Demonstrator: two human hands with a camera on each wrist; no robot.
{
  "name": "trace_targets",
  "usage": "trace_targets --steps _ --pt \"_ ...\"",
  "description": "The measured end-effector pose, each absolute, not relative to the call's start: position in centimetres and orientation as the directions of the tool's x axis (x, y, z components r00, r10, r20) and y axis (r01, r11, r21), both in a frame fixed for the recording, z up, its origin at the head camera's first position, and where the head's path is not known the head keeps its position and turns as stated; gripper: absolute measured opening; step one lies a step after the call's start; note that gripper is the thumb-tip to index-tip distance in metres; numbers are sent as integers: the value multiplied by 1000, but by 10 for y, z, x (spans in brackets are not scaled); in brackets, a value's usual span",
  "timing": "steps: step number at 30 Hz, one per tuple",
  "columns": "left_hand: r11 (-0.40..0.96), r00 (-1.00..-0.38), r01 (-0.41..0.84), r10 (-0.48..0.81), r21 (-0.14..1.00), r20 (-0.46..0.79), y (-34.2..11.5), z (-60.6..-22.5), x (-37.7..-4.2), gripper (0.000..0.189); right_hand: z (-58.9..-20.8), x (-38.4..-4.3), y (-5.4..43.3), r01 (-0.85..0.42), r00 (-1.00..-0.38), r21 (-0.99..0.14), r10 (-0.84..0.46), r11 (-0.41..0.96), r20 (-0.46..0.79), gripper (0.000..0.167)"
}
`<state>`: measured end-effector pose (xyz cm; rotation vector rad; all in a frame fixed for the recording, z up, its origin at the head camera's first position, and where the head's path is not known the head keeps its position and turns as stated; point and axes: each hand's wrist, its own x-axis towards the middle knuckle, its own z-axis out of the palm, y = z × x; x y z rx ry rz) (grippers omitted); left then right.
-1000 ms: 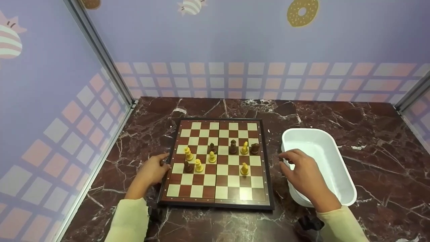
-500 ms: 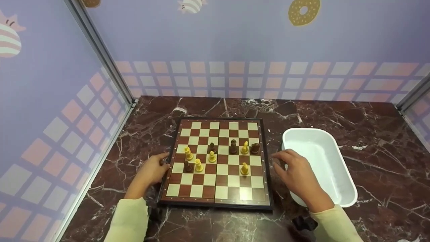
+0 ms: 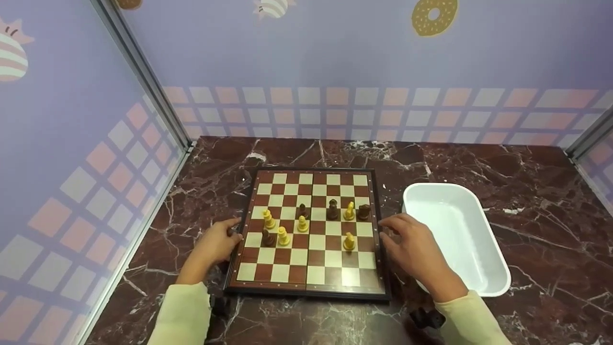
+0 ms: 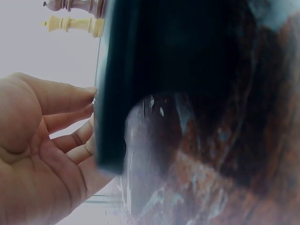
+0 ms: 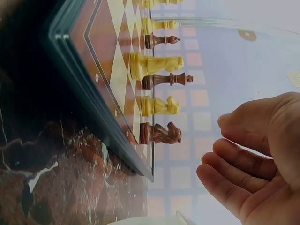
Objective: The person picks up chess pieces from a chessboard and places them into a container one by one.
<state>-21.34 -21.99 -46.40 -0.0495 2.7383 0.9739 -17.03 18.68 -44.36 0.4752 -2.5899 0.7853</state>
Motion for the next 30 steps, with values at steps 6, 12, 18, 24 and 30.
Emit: trace_targets --steps 6,12,18,24,30 --pt "780 -974 -110 41 616 -225 -220 -463 -215 51 -443 -173 182 -440 -860 -454 -218 775 462 19" --pt "784 -970 -124 33 608 -240 -220 -463 -215 52 -447 -173 175 -444 -864 -453 -235 773 446 22" --pt "767 -965 -143 33 626 -262 -218 -462 -213 51 -450 -172 167 -412 -891 -485 -229 772 392 27" --pt "757 -965 -141 39 638 -259 -218 -461 -214 52 -452 -175 161 -420 -893 -503 -243 755 380 28" --pt "761 -966 -138 38 634 -256 -219 -463 -214 51 -453 -176 154 -406 -901 -501 -244 765 358 28"
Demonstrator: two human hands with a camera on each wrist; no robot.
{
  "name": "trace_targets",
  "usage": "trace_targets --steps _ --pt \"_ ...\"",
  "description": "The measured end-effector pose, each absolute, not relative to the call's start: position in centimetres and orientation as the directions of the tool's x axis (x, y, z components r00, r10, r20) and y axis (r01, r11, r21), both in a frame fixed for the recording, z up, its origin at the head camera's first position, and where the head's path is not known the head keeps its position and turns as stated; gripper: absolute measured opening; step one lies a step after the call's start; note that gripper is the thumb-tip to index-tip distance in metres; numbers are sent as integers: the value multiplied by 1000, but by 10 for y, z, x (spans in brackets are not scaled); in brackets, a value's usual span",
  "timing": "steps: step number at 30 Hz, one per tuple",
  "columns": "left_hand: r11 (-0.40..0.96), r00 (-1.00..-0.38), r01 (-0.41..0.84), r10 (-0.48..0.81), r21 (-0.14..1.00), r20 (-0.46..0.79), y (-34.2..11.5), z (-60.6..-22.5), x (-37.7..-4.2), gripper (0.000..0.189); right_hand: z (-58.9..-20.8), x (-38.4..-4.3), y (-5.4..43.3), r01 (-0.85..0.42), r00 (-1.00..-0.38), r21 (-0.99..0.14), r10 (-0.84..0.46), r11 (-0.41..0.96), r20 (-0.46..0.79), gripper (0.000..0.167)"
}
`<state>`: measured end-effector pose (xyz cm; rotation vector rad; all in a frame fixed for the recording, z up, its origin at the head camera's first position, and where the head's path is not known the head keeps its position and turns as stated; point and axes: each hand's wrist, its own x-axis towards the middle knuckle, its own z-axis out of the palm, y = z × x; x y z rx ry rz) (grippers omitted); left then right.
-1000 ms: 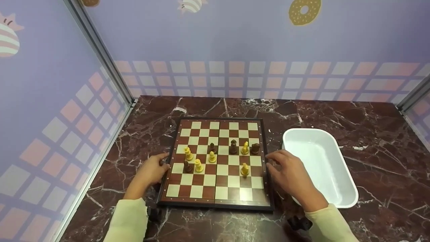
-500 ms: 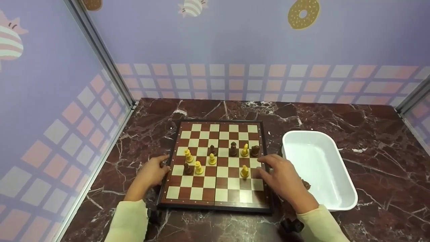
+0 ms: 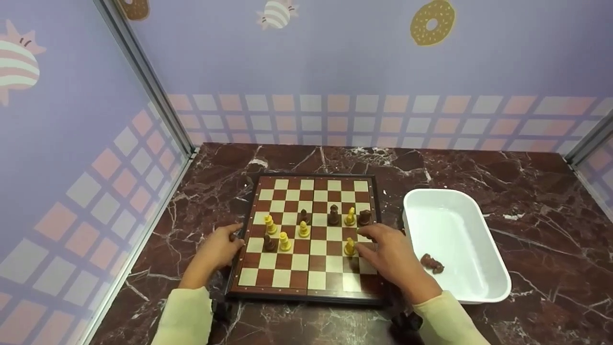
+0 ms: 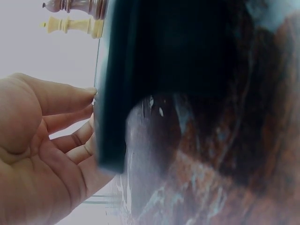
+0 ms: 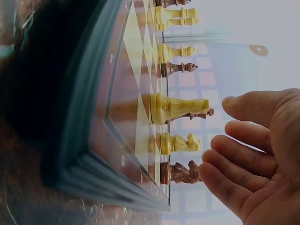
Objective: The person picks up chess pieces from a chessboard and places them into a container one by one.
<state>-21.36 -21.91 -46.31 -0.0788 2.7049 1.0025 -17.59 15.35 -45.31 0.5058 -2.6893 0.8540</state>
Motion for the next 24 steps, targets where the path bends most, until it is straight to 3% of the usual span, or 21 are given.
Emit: trace_targets --steps 13,24 --pt "769 -967 -144 24 623 -253 -220 -465 -213 51 -462 -178 142 -318 -946 -548 -221 773 237 29" --pt "767 -969 -135 32 628 -247 -219 -464 -214 51 -465 -180 138 -403 -911 -514 -277 757 306 14"
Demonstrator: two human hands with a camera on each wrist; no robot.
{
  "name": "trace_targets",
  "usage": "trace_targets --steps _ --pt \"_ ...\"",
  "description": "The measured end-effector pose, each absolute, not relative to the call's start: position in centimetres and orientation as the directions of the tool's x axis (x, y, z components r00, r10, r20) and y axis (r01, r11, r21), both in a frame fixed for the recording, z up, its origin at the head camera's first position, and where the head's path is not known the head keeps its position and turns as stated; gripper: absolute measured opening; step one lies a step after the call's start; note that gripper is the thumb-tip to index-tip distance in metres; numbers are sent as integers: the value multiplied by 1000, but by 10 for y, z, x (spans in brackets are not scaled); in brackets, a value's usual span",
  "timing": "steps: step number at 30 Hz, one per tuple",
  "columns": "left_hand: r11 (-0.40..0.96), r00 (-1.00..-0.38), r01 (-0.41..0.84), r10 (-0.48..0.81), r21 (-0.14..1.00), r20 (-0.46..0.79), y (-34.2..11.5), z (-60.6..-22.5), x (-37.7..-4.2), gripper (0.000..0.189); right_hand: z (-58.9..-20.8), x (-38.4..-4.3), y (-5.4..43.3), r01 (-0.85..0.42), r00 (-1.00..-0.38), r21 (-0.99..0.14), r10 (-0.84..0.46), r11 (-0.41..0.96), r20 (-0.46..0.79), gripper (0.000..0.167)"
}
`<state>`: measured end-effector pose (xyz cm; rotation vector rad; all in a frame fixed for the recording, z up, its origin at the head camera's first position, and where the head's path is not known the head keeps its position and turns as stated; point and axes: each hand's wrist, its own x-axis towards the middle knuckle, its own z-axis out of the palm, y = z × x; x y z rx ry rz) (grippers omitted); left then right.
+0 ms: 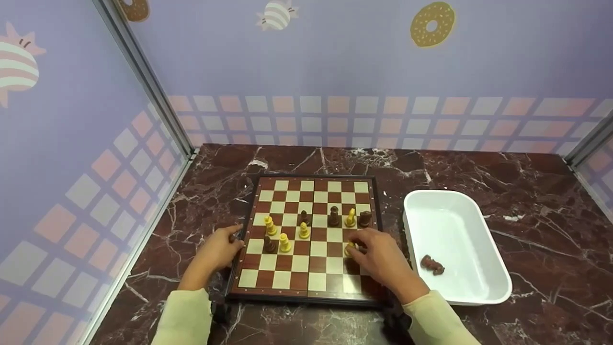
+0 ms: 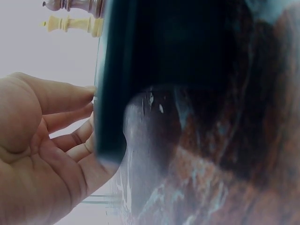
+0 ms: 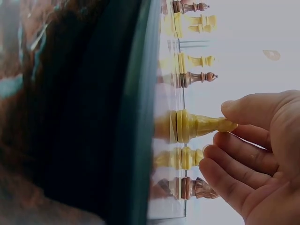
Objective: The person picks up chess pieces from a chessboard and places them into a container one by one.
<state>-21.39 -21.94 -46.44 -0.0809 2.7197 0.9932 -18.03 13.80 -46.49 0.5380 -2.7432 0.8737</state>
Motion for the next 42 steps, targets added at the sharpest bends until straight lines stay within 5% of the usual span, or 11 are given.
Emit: trace_targets --steps 42 --pt "762 -969 -131 36 634 -243 -218 -463 -212 52 -455 -172 150 -549 -800 -476 -266 687 538 14"
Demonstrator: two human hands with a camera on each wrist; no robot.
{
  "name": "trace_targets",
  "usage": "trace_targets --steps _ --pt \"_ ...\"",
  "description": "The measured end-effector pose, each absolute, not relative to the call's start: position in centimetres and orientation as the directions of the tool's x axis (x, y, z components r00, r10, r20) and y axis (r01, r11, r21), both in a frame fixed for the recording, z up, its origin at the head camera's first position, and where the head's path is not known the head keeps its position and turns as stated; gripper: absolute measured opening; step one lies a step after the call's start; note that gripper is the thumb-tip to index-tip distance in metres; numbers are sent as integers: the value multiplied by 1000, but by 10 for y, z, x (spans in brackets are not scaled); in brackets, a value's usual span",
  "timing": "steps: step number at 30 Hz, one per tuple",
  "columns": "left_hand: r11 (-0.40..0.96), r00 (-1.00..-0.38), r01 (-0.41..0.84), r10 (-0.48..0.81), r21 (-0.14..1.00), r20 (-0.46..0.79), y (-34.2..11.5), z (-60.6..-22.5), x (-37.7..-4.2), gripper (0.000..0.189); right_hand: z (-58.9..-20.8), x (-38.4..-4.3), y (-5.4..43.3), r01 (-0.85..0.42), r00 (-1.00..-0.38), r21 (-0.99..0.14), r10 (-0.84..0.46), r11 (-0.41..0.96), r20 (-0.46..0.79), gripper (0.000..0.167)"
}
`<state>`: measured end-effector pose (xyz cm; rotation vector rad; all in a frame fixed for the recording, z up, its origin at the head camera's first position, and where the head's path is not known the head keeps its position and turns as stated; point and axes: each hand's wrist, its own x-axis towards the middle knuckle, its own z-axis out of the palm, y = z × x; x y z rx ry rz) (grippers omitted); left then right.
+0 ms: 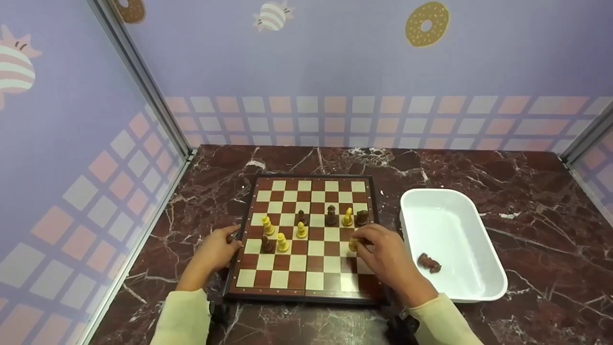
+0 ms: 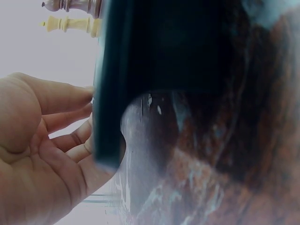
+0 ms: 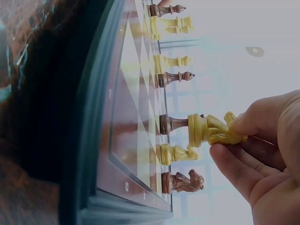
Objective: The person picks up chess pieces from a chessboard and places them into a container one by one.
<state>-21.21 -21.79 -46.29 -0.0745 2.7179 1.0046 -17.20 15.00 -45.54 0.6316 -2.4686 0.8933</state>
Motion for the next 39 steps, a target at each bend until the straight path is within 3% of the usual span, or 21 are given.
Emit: trace_targets --steps 20,39 --pt "779 -974 -111 38 618 -223 -218 -463 -215 51 -447 -165 174 -472 -842 -524 -188 709 505 12" --pt "759 -969 -137 30 637 -244 -218 -463 -214 52 -444 -164 195 -457 -819 -514 -117 726 562 17"
